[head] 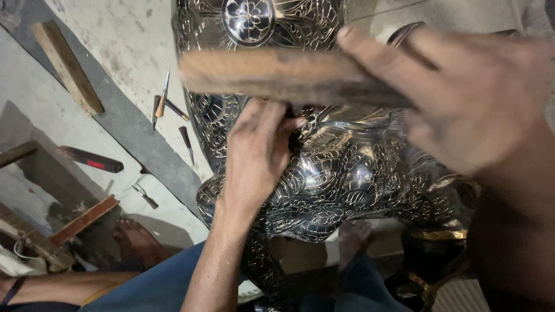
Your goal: The person uses a chisel and wooden mallet to engrave intricate patterns into a large, dark metallic sculpture. They hold the chisel against the surface and strike it repeatedly with the mallet, working on different sections of the ornate design.
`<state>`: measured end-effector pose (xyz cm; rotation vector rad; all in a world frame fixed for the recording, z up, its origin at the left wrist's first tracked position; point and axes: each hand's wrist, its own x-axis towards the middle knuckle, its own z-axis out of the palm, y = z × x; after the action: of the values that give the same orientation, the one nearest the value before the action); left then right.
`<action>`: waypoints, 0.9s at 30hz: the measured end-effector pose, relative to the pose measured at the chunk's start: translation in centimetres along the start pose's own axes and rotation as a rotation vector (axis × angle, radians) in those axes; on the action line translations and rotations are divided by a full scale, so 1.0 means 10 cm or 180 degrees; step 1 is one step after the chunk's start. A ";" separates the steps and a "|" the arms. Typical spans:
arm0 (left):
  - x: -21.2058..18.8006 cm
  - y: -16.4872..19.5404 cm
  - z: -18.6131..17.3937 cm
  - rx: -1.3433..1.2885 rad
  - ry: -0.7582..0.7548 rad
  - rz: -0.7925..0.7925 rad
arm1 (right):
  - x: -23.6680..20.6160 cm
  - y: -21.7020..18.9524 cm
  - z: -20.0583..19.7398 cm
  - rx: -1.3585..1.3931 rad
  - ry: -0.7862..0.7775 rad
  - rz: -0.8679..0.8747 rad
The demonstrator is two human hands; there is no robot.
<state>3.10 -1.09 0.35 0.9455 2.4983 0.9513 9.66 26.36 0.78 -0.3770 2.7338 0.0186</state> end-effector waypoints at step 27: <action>0.03 0.06 -0.05 -0.0047 -0.0081 -0.0109 | 0.07 -0.30 -0.06 0.1171 0.1355 0.0254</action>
<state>2.89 -0.75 1.10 0.9016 2.4748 0.9401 9.55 23.27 1.22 -0.1801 3.0746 -0.5986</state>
